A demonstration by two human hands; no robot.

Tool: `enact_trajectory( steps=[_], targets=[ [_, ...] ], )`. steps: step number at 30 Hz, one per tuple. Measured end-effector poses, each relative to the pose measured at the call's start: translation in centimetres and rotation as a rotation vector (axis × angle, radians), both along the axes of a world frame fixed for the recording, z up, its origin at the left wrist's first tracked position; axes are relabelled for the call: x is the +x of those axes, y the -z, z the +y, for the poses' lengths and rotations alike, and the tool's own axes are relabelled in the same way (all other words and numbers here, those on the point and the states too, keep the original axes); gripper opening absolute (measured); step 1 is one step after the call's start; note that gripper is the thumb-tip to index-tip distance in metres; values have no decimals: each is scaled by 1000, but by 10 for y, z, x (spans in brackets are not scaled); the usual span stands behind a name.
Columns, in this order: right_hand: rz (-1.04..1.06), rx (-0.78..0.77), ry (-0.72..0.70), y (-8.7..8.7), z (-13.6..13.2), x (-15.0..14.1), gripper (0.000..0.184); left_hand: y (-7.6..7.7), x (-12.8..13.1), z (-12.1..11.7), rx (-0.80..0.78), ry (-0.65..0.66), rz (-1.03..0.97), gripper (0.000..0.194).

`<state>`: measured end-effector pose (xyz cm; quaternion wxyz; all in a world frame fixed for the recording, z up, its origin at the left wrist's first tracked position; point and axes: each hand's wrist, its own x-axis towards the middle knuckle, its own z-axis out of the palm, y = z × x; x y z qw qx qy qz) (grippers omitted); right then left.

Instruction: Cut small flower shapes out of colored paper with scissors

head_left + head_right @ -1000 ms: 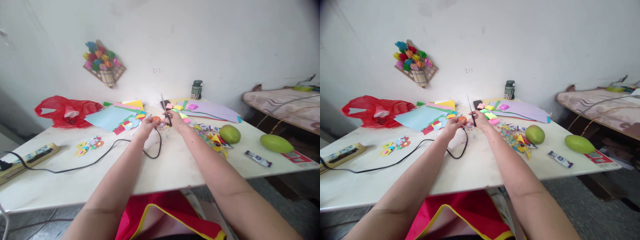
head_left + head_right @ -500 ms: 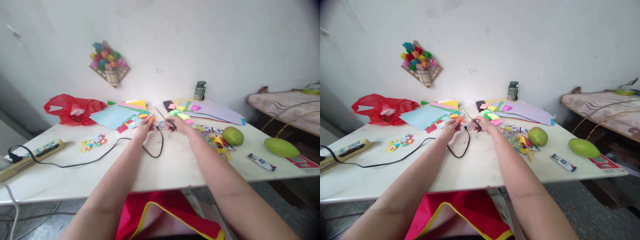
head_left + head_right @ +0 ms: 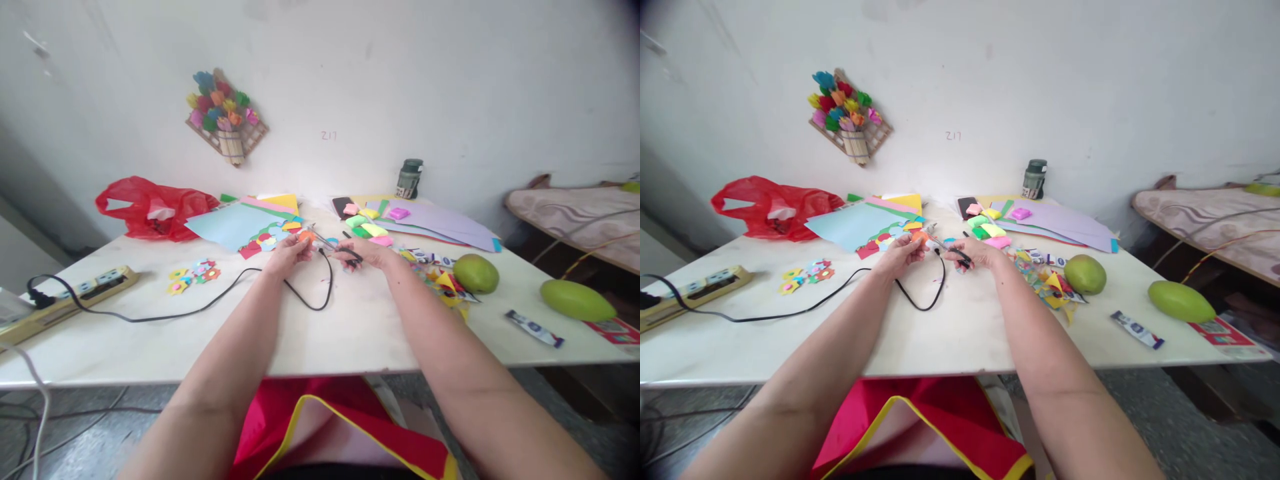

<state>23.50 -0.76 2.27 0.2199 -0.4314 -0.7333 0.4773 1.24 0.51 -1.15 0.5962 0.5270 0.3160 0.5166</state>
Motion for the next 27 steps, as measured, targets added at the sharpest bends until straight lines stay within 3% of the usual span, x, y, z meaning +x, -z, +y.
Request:
enact_trajectory(
  steps=[9, 17, 27],
  targets=[
    [-35, 27, -54, -4, -3, -2, 33, -1, 6, -2, -48, 34, 5, 26],
    [-47, 39, -82, -4, -2, -3, 32, -1, 7, -1, -73, 78, 31, 31],
    [-43, 24, -84, -1, 0, -2, 28, -4, 11, -4, -100, 60, -10, 26]
  ],
)
